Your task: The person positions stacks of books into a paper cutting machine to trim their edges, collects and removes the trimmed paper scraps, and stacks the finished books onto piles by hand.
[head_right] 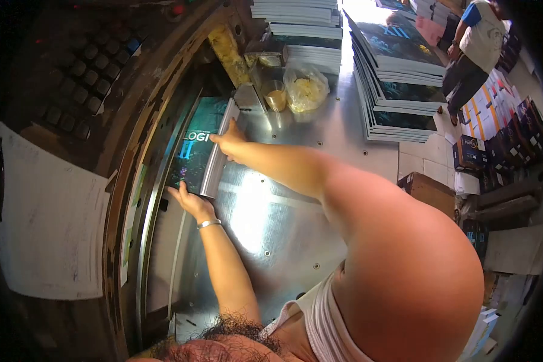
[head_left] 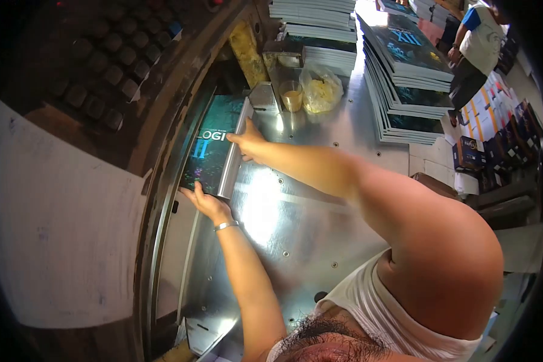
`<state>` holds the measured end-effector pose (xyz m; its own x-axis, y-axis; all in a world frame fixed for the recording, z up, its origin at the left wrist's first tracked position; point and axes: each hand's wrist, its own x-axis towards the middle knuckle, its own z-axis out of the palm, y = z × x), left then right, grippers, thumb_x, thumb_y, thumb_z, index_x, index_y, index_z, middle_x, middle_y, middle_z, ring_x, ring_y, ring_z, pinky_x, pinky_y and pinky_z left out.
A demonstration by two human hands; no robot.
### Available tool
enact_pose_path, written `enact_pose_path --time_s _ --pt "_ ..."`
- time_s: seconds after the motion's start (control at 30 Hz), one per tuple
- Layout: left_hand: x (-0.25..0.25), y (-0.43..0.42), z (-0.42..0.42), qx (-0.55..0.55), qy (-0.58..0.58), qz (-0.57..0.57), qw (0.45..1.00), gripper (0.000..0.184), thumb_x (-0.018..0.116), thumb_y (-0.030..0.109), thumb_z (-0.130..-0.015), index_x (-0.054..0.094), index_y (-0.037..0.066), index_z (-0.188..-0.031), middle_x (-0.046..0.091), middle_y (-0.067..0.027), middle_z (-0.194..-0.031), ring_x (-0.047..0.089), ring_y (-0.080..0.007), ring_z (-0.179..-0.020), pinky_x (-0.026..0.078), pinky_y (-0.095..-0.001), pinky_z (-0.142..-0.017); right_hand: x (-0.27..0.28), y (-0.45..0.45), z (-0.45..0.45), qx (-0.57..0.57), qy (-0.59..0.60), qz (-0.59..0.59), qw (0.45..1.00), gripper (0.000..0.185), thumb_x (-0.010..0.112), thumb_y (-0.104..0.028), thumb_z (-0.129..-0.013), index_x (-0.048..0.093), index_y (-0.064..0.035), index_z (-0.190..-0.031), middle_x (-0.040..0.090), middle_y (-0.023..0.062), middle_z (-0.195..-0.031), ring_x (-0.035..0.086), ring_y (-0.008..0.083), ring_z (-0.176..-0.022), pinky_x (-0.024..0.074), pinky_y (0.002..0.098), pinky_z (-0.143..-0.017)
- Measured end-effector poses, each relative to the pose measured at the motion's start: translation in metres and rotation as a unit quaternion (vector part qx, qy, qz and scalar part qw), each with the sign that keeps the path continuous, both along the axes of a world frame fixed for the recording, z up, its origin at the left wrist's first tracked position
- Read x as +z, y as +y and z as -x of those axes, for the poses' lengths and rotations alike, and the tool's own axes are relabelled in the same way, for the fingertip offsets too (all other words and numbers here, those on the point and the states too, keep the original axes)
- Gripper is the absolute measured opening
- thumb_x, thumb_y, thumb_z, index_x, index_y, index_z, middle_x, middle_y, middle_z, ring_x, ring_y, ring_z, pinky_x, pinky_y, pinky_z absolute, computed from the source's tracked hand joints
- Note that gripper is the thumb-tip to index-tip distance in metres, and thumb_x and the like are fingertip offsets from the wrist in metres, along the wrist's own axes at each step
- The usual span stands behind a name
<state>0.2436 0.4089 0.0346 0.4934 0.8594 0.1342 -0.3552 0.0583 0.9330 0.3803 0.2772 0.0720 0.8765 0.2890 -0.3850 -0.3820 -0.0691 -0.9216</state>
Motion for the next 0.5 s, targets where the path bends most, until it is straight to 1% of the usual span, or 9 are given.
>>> enact_pose_path --time_s 0.07,0.1,0.17,0.2,0.23,0.33,0.37,0.47,0.5 --pt "-0.011 0.034 -0.019 0.031 0.029 0.003 0.999 0.059 0.05 0.013 -0.097 0.035 -0.012 -0.149 0.04 -0.0228 -0.154 0.048 -0.0296 -0.135 0.038 -0.0401 -0.115 0.005 0.019 -0.014 0.011 0.016 -0.005 1.0 0.101 0.077 -0.032 -0.088 0.009 -0.0136 -0.161 0.05 0.0263 -0.141 0.064 0.0363 -0.109 0.0605 0.047 -0.073" --pt "-0.014 0.045 -0.021 0.012 0.022 0.037 0.999 0.045 0.051 0.014 -0.096 0.051 -0.012 -0.133 0.057 -0.0215 -0.135 0.059 -0.0298 -0.119 0.047 -0.0394 -0.105 0.019 0.022 -0.007 0.001 0.02 -0.015 1.0 0.094 0.076 -0.03 -0.087 0.017 -0.0105 -0.157 0.051 0.0256 -0.139 0.066 0.0369 -0.103 0.0601 0.0438 -0.067" --pt "-0.025 0.062 -0.03 0.015 -0.002 0.039 0.999 0.044 0.05 0.017 -0.097 0.055 -0.011 -0.13 0.061 -0.0212 -0.13 0.062 -0.0302 -0.116 0.05 -0.0408 -0.103 0.007 0.047 -0.017 -0.028 -0.014 0.023 0.999 0.093 0.077 -0.03 -0.087 0.019 -0.009 -0.156 0.054 0.0253 -0.137 0.067 0.0364 -0.099 0.0601 0.0426 -0.065" --pt "-0.035 0.076 -0.034 0.017 -0.013 0.039 0.999 0.044 0.05 0.018 -0.097 0.057 -0.01 -0.129 0.063 -0.0211 -0.127 0.064 -0.0305 -0.115 0.051 -0.0415 -0.101 0.01 0.054 -0.016 -0.042 -0.03 0.041 0.998 0.092 0.077 -0.03 -0.087 0.02 -0.0082 -0.156 0.055 0.0252 -0.135 0.068 0.0362 -0.096 0.06 0.042 -0.064" --pt "-0.045 0.092 -0.036 -0.008 0.004 0.026 1.0 0.043 0.047 0.022 -0.1 0.059 -0.007 -0.128 0.064 -0.0193 -0.128 0.066 -0.0305 -0.112 0.054 -0.0413 -0.099 0.013 0.057 -0.016 -0.038 -0.016 0.042 0.998 0.092 0.077 -0.03 -0.086 0.021 -0.0064 -0.155 0.055 0.0251 -0.136 0.069 0.0363 -0.088 0.0598 0.0413 -0.061" --pt "-0.039 0.103 -0.048 0.065 -0.006 0.114 0.991 0.046 0.042 0.028 -0.102 0.058 -0.006 -0.13 0.063 -0.018 -0.132 0.066 -0.0315 -0.112 0.055 -0.042 -0.1 0.01 0.082 -0.027 -0.042 -0.032 0.082 0.995 0.09 0.077 -0.031 -0.085 0.024 -0.0034 -0.152 0.057 0.0262 -0.133 0.071 0.0357 -0.083 0.0596 0.0407 -0.059" --pt "-0.032 0.106 -0.05 0.048 0.006 0.126 0.991 0.05 0.04 0.033 -0.104 0.056 -0.006 -0.133 0.062 -0.0177 -0.135 0.065 -0.0322 -0.116 0.054 -0.0434 -0.102 0.012 0.086 -0.029 -0.042 -0.028 0.093 0.994 0.086 0.077 -0.032 -0.085 0.027 -0.0022 -0.149 0.058 0.0266 -0.13 0.071 0.0343 -0.081 0.0591 0.0405 -0.058" --pt "-0.028 0.113 -0.051 0.023 0.024 0.146 0.989 0.051 0.04 0.033 -0.104 0.056 -0.006 -0.133 0.062 -0.0179 -0.135 0.065 -0.0322 -0.116 0.054 -0.0437 -0.103 0.028 0.088 -0.024 -0.04 -0.015 0.132 0.99 0.077 0.077 -0.034 -0.086 0.035 0.0014 -0.139 0.061 0.0277 -0.12 0.071 0.0298 -0.074 0.0578 0.0397 -0.055" --pt "-0.028 0.114 -0.051 0.018 0.03 0.149 0.988 0.051 0.04 0.033 -0.104 0.056 -0.006 -0.133 0.062 -0.0179 -0.135 0.065 -0.0322 -0.116 0.053 -0.0438 -0.103 0.014 0.086 -0.032 -0.003 0.005 0.094 0.996 0.092 0.078 -0.041 -0.085 0.026 -0.0075 -0.152 0.054 0.0281 -0.134 0.065 0.0418 -0.109 0.0591 0.0486 -0.082"
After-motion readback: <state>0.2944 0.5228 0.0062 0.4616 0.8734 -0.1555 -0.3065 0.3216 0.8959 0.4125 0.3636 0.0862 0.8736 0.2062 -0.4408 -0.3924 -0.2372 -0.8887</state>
